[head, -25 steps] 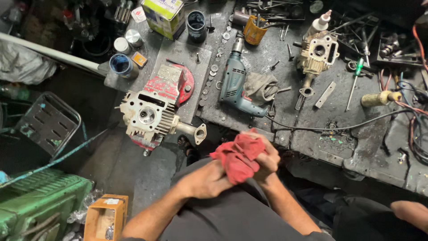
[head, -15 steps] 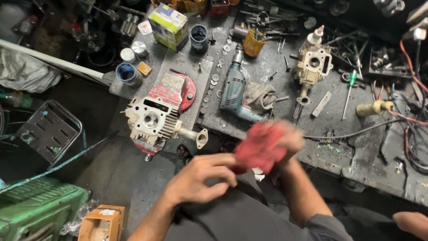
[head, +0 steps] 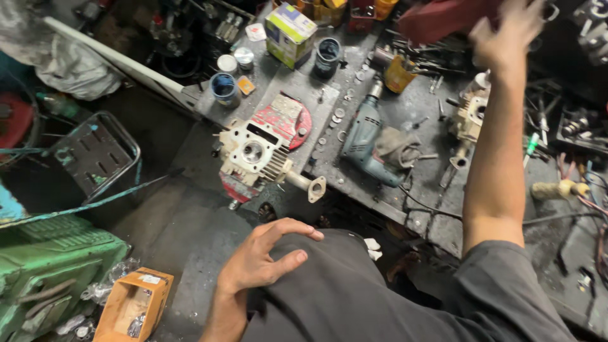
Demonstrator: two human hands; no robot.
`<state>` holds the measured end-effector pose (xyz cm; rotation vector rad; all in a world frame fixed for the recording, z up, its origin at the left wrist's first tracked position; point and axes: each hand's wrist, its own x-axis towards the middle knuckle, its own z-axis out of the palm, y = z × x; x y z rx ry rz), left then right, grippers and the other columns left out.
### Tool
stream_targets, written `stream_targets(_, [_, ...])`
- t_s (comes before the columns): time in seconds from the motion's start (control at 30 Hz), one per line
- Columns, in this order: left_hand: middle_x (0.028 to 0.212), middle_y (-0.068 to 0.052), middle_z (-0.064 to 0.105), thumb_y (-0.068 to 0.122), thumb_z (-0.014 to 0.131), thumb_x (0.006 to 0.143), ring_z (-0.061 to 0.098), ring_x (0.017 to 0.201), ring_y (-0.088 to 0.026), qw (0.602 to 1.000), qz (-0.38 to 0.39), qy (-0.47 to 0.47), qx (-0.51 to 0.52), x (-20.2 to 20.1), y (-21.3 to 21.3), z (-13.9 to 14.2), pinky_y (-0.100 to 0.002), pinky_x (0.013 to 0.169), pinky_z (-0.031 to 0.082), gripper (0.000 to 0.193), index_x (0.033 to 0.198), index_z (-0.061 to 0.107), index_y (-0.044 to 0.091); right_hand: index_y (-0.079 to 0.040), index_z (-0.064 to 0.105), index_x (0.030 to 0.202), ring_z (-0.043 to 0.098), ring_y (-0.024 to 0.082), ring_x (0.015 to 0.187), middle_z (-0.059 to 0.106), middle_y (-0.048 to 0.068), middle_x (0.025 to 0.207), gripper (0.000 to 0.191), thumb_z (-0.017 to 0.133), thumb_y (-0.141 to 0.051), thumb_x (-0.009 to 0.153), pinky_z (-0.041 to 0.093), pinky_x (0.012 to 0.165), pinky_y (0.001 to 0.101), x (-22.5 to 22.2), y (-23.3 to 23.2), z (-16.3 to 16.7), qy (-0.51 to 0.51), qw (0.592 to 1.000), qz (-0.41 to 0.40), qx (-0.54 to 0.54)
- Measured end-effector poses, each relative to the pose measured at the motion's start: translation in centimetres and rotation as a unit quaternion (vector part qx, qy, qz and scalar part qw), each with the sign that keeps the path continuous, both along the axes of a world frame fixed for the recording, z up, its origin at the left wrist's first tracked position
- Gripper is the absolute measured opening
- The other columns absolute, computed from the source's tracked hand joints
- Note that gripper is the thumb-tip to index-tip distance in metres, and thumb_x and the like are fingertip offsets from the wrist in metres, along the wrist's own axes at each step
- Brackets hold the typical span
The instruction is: The person sits on the floor of a repair workshop and wipes a small engine cylinder head with a red cloth, then wipes it with a white cloth and works on its bore by hand. They handle a piston and small rings and press the piston into the cylinder bore at the end.
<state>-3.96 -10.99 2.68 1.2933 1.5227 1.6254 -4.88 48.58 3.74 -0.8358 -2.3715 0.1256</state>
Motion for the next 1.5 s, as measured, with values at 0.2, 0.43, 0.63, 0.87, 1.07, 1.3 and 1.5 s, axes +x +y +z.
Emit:
stream_targets(0.2, [0.115,-0.014,0.078,0.008,0.069,0.095,0.075,0.112,-0.026,0.992,0.101,-0.061,0.031,-0.5,-4.3,-3.6,-0.039,0.102,0.058,0.033,0.125,0.059,0.004,-0.004,0.072,0.126,0.062,0.013,0.096,0.072,0.007,0.107,0.028,0.068,-0.024,0.107,0.051,0.087,0.0297,0.2,-9.9,-6.3,-0.001,0.923,0.221,-0.314])
stream_targets(0.43, [0.112,-0.021,0.071,0.022,0.069,0.105,0.067,0.099,-0.03,0.923,0.195,-0.296,0.151,-0.8,-3.7,-4.6,-0.043,0.087,0.057,0.04,0.137,0.053,0.004,-0.006,0.07,0.126,0.068,0.012,0.097,0.076,0.004,0.108,0.031,0.059,-0.026,0.104,0.054,0.084,0.0286,0.4,-20.5,-11.6,-0.121,0.808,0.264,-0.512])
stream_targets(0.63, [0.145,-0.017,0.053,0.052,0.06,0.092,0.065,0.12,-0.041,0.751,0.094,-0.523,0.392,-1.9,-0.9,-1.8,-0.047,0.065,0.063,0.069,0.148,0.04,0.017,-0.004,0.064,0.133,0.064,0.012,0.078,0.074,0.006,0.093,0.035,0.063,-0.024,0.104,0.052,0.069,0.0276,-4.0,-23.9,-14.3,-0.015,0.829,0.219,-0.514])
stream_targets(0.87, [0.119,-0.021,0.065,0.043,0.063,0.104,0.069,0.101,-0.032,0.869,0.167,-0.413,0.216,-1.1,-2.8,-5.0,-0.043,0.077,0.06,0.054,0.135,0.049,0.002,0.002,0.061,0.13,0.066,0.019,0.067,0.074,0.014,0.085,0.048,0.077,-0.024,0.093,0.051,0.066,0.0365,-9.8,-25.9,-14.1,0.009,0.933,0.254,-0.255])
stream_targets(1.07, [0.113,-0.017,0.068,0.04,0.059,0.102,0.07,0.099,-0.026,0.911,0.203,-0.34,0.118,-1.0,-6.1,-7.6,-0.039,0.084,0.059,0.046,0.123,0.054,-0.001,-0.003,0.059,0.098,0.06,0.021,0.073,0.066,0.007,0.082,0.028,0.071,-0.025,0.111,0.051,0.067,0.0376,-11.5,-26.7,-14.6,0.157,0.918,0.248,-0.266])
stream_targets(1.3, [0.113,-0.019,0.067,0.035,0.057,0.104,0.068,0.101,-0.027,0.877,0.25,-0.384,0.146,-3.0,-9.5,-9.0,-0.039,0.086,0.057,0.042,0.124,0.054,-0.002,-0.01,0.051,0.097,0.053,0.013,0.067,0.062,0.006,0.083,0.023,0.064,-0.023,0.111,0.046,0.063,0.0263,-8.7,-26.2,-13.1,0.284,0.633,0.23,-0.683])
stream_targets(1.5, [0.146,-0.021,0.055,0.034,0.059,0.104,0.05,0.14,-0.029,0.89,0.277,-0.28,0.228,-7.3,-11.2,-9.5,-0.045,0.128,0.035,0.049,0.136,0.055,-0.003,-0.008,0.051,0.101,0.059,0.017,0.076,0.061,0.008,0.087,0.015,0.062,-0.007,0.11,0.051,0.071,0.0316,-6.4,-27.9,-13.4,0.265,0.638,0.209,-0.693])
